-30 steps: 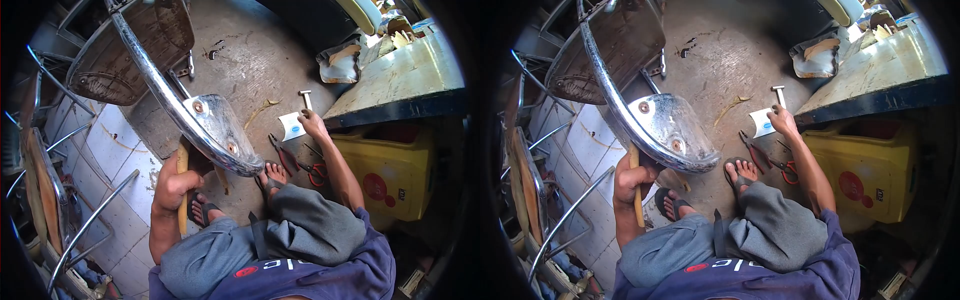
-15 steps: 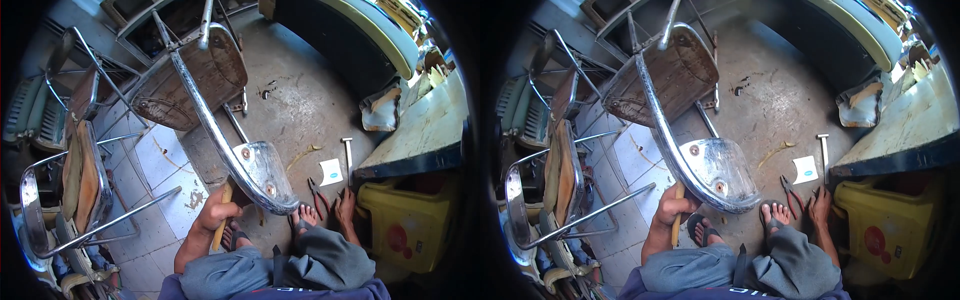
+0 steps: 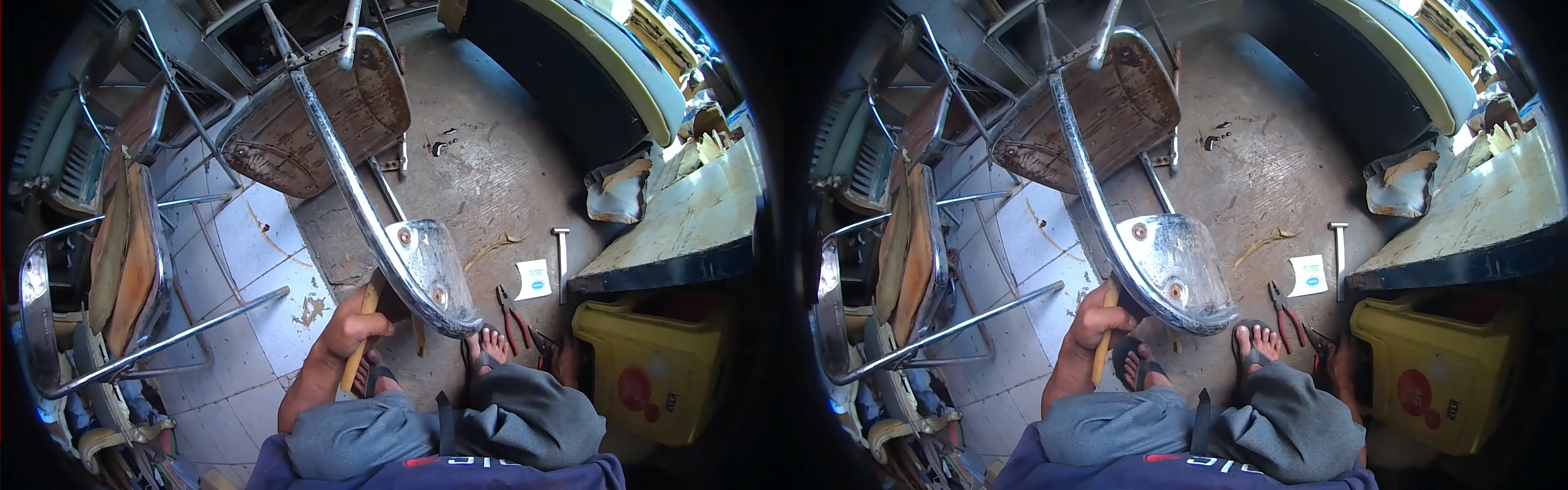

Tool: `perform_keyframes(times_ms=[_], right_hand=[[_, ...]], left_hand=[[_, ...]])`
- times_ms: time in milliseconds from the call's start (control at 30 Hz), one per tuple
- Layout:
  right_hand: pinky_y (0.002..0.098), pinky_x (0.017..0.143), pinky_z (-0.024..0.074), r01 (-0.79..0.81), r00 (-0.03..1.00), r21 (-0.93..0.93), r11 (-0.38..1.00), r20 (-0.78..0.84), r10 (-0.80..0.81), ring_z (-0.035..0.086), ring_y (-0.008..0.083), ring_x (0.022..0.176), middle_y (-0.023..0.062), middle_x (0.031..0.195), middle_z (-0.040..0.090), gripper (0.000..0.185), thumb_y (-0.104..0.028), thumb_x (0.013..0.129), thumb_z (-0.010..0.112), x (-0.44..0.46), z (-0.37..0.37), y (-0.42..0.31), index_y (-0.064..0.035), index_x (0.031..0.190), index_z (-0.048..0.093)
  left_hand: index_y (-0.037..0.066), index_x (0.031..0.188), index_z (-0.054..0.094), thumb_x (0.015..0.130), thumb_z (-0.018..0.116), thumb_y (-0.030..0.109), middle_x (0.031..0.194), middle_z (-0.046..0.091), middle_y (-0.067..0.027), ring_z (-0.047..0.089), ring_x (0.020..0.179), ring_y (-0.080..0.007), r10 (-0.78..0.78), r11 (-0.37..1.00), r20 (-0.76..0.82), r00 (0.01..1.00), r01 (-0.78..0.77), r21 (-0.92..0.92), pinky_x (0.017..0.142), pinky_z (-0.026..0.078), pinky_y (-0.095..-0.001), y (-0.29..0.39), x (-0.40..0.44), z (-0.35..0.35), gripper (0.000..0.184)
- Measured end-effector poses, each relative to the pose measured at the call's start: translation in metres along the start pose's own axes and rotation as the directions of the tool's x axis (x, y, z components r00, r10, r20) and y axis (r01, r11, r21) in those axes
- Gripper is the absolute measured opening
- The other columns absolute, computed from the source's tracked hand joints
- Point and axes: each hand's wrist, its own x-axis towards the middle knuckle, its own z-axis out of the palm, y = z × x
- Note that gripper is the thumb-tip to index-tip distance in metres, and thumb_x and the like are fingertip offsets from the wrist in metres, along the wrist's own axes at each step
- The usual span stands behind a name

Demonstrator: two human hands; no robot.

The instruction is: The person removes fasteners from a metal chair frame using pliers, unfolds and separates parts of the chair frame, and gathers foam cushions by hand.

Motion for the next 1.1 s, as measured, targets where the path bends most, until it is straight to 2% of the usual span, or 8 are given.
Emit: perform_keyframes(times_ms=[67,633,700,733,833,900,1000,1100], right_hand=[[0.0503,0.116,0.0183,-0.012,1.000,0.001,1.000,-0.020,0.012,0.033,0.0369,0.140,0.0163,0.151,0.042,0.068,-0.060,0.098,0.029,0.003,0.010,0.003,-0.0149,0.147,0.043],[0.0470,0.101,0.0433,0.032,0.994,0.135,0.990,0.101,-0.046,0.049,0.0377,0.127,0.0273,0.141,0.044,0.068,-0.033,0.091,0.059,-0.009,-0.059,0.039,-0.0061,0.149,0.035],[0.0466,0.099,0.0463,0.039,0.999,0.260,0.965,-0.038,-0.030,0.051,0.0378,0.126,0.0286,0.140,0.045,0.070,-0.029,0.090,0.063,-0.012,-0.139,0.065,-0.0050,0.149,0.034],[0.0464,0.098,0.0477,0.132,0.988,0.381,0.915,-0.121,-0.093,0.052,0.0379,0.125,0.0292,0.139,0.045,0.071,-0.028,0.090,0.064,-0.020,-0.184,0.059,-0.0045,0.149,0.033],[0.0453,0.103,0.0453,0.500,0.827,0.642,0.581,-0.156,-0.540,0.050,0.0405,0.126,0.0294,0.139,0.044,0.082,-0.025,0.085,0.072,-0.059,-0.286,-0.045,-0.0028,0.151,0.029],[0.0468,0.105,0.0449,0.837,0.503,0.364,0.408,-0.220,-0.836,0.049,0.0438,0.127,0.0289,0.145,0.037,0.092,-0.020,0.078,0.077,-0.075,-0.317,-0.099,-0.0055,0.153,0.025],[0.0479,0.107,0.0445,0.936,0.352,0.081,0.343,-0.271,-0.896,0.047,0.0503,0.126,0.0291,0.151,0.029,0.099,-0.011,0.073,0.076,-0.076,-0.305,-0.144,-0.0093,0.155,0.020],[0.0489,0.109,0.0430,0.902,0.424,0.153,0.404,-0.132,-0.896,0.044,0.0561,0.126,0.0300,0.154,0.021,0.101,-0.004,0.070,0.070,-0.060,-0.315,-0.149,-0.0107,0.156,0.017]], left_hand=[[-0.012,0.128,0.048,0.058,0.053,-0.004,0.111,0.060,-0.0171,0.058,0.103,-0.0250,-0.016,1.000,-0.021,1.000,0.016,-0.003,0.094,0.043,-0.0311,-0.008,-0.001,-0.011,0.070],[-0.014,0.123,0.050,0.057,0.051,-0.002,0.106,0.061,-0.0157,0.061,0.099,-0.0253,0.002,0.998,-0.026,1.000,0.000,0.069,0.091,0.045,-0.0311,-0.005,-0.001,-0.012,0.067],[-0.006,0.120,0.055,0.069,0.057,0.002,0.091,0.060,-0.0053,0.054,0.072,-0.0118,0.085,0.993,0.012,0.996,-0.086,0.077,0.061,0.040,-0.0236,-0.006,0.002,-0.005,0.052],[-0.006,0.120,0.055,0.069,0.057,0.002,0.091,0.060,-0.0053,0.054,0.072,-0.0118,0.079,0.994,0.012,0.997,-0.080,0.072,0.061,0.040,-0.0236,-0.008,0.002,-0.006,0.052],[-0.006,0.120,0.056,0.070,0.057,0.003,0.092,0.061,-0.0060,0.055,0.075,-0.0122,0.034,0.998,0.031,0.999,-0.036,0.057,0.064,0.041,-0.0242,-0.010,0.004,-0.007,0.051],[-0.007,0.121,0.055,0.070,0.056,0.003,0.094,0.061,-0.0069,0.057,0.079,-0.0135,0.026,0.998,0.030,0.999,-0.027,0.061,0.068,0.043,-0.0247,-0.004,0.003,-0.002,0.052],[-0.014,0.124,0.051,0.063,0.053,-0.002,0.114,0.061,-0.0174,0.059,0.105,-0.0238,-0.037,0.998,0.053,0.998,0.034,0.052,0.092,0.043,-0.0298,0.010,0.001,0.012,0.062],[-0.007,0.123,0.054,0.071,0.053,0.004,0.097,0.061,-0.0069,0.057,0.086,-0.0159,0.121,0.993,0.092,0.988,-0.120,-0.015,0.076,0.045,-0.0265,0.009,0.007,0.025,0.053]])
